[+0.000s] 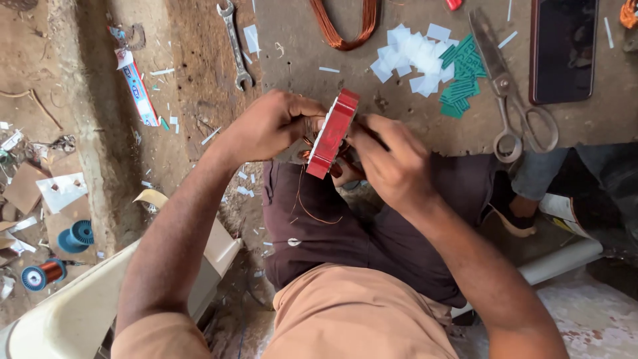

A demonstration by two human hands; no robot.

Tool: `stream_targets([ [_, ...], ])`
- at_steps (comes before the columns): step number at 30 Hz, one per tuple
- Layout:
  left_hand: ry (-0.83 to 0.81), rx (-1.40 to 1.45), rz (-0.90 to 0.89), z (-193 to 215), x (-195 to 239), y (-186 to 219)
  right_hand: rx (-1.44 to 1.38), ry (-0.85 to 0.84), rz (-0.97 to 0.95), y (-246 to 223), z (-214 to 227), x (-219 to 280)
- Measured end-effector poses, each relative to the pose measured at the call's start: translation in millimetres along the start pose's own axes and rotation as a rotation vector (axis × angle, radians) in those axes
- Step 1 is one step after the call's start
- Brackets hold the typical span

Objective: Repairing and winding copper wire into an electromechanical motor component.

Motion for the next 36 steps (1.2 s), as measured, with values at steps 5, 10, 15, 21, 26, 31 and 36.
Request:
stream_targets([
  [5, -0.013, 0.041, 0.005, -2.4, 0.8, -5.9, -0.023, -0.065, 0.054, 10.8, -4.5, 9.8],
  [10, -0.022, 0.006, 0.047, -0.3, -0.9, -2.6, -0.069, -0.058, -0.133, 11.7, 10.1, 28.9],
  [15, -0.028, 0.036, 0.055, 2.4, -1.9, 2.2, -0.178, -0.082, -0.283, 13.8, 9.9, 28.6],
  [21, -0.057, 0.109, 0.222, 1.2, -4.2, 1.9, -0.077, -0.044, -0.162, 3.7, 3.6, 7.9],
  [26, 0.065, 0.127, 0.085, -4.2, 3.6, -9.3, -0.131, -0.107, -0.207, 5.5, -15.9, 17.4],
  [31, 0.196, 0.134, -0.007, -10.4, 8.2, -5.5, -0.130, -0.130, -0.253, 7.0, -14.2, 17.8],
  [36, 0.260, -0.041, -0.042, -11.6, 14.4, -6.2, -0.158, -0.136, -0.278, 10.0, -16.1, 12.3],
])
Point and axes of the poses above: each hand's wrist, its own x-axis away from the middle knuckle, its own z-axis out of the back of the hand, y = z × x, the point moved 2 cm from there along -x, towards the middle knuckle, and after that the axes turned 4 degrees about -z, right-handed, at the moved point
